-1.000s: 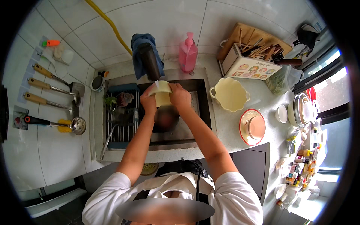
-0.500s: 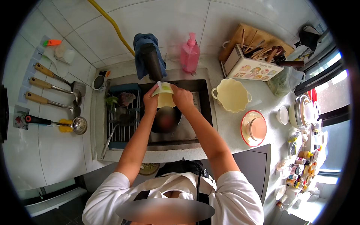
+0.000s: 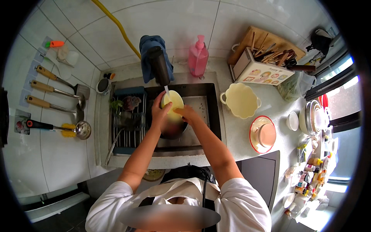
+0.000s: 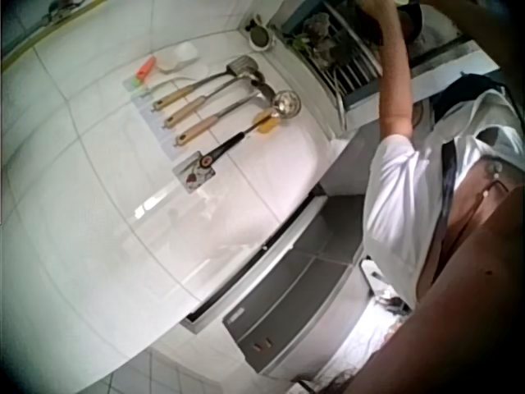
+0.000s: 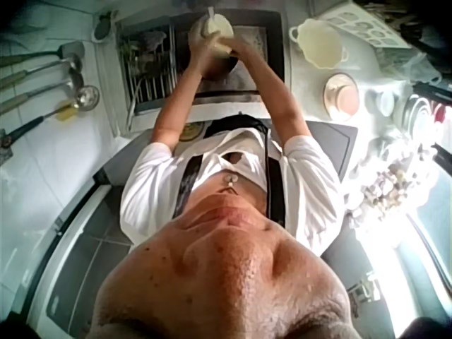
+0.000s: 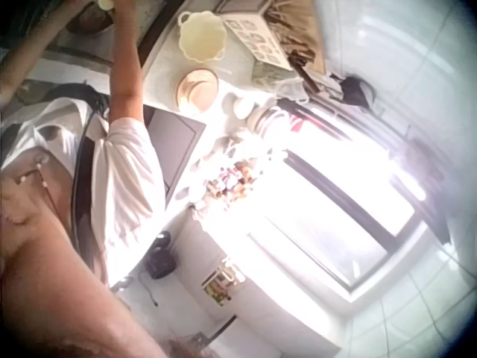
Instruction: The person washes the inside and outside of a large pot using a yellow sponge, rinses it under running water, and then rinses several plates and bowls one by one before placing them on the counter.
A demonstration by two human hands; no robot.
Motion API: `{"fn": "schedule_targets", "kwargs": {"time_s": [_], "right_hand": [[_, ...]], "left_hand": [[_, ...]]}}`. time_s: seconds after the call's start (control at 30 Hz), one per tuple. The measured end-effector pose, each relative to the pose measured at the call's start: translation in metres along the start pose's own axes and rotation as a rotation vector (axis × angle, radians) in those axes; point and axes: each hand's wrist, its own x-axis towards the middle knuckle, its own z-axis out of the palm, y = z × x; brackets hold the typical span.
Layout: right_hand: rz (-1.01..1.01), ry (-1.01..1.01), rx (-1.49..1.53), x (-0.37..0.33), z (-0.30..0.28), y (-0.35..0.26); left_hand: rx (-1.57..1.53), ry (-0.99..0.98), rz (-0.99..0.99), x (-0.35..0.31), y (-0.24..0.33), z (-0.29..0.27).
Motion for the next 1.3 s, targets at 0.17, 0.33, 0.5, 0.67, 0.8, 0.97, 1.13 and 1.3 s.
{"fn": "schedule_targets", "kwargs": {"time_s": [0.17, 0.33, 0.5, 0.67, 0.8, 0.97, 1.13, 1.3], "right_hand": [[-0.102, 0.010, 0.275, 0.052, 0.023, 0.002], [-0.069, -0.196, 0.444, 0.047, 0.019, -0.002], [-0.082, 0.094, -0.102, 0.003, 0.016, -0.022], [-0.411, 0.504, -0.673, -0.037, 0.007, -0.024], [-0.724, 0.705, -0.948, -0.065, -0.008, -0.013], [-0.809, 0.793, -0.965, -0.103, -0.026, -0.017], [-0.972, 0.869, -1.036, -0.138, -0.054, -0.025], [-0.669, 0.899, -0.861, -0.155, -0.086, -0.007]], "left_hand": [[0.296, 0.105, 0.314, 0.004, 0.024, 0.004], [-0.075, 0.044, 0.297, 0.013, 0.005, -0.016], [-0.459, 0.040, -0.051, 0.005, -0.007, -0.014], [-0.516, 0.018, -0.520, -0.016, -0.051, 0.008], [-0.491, -0.052, -0.673, -0.033, -0.043, 0.031], [-0.501, -0.164, -0.332, -0.032, -0.018, 0.048], [-0.457, -0.225, -0.051, -0.037, 0.017, 0.072], [-0.261, -0.362, 0.056, -0.043, 0.056, 0.109]]}}
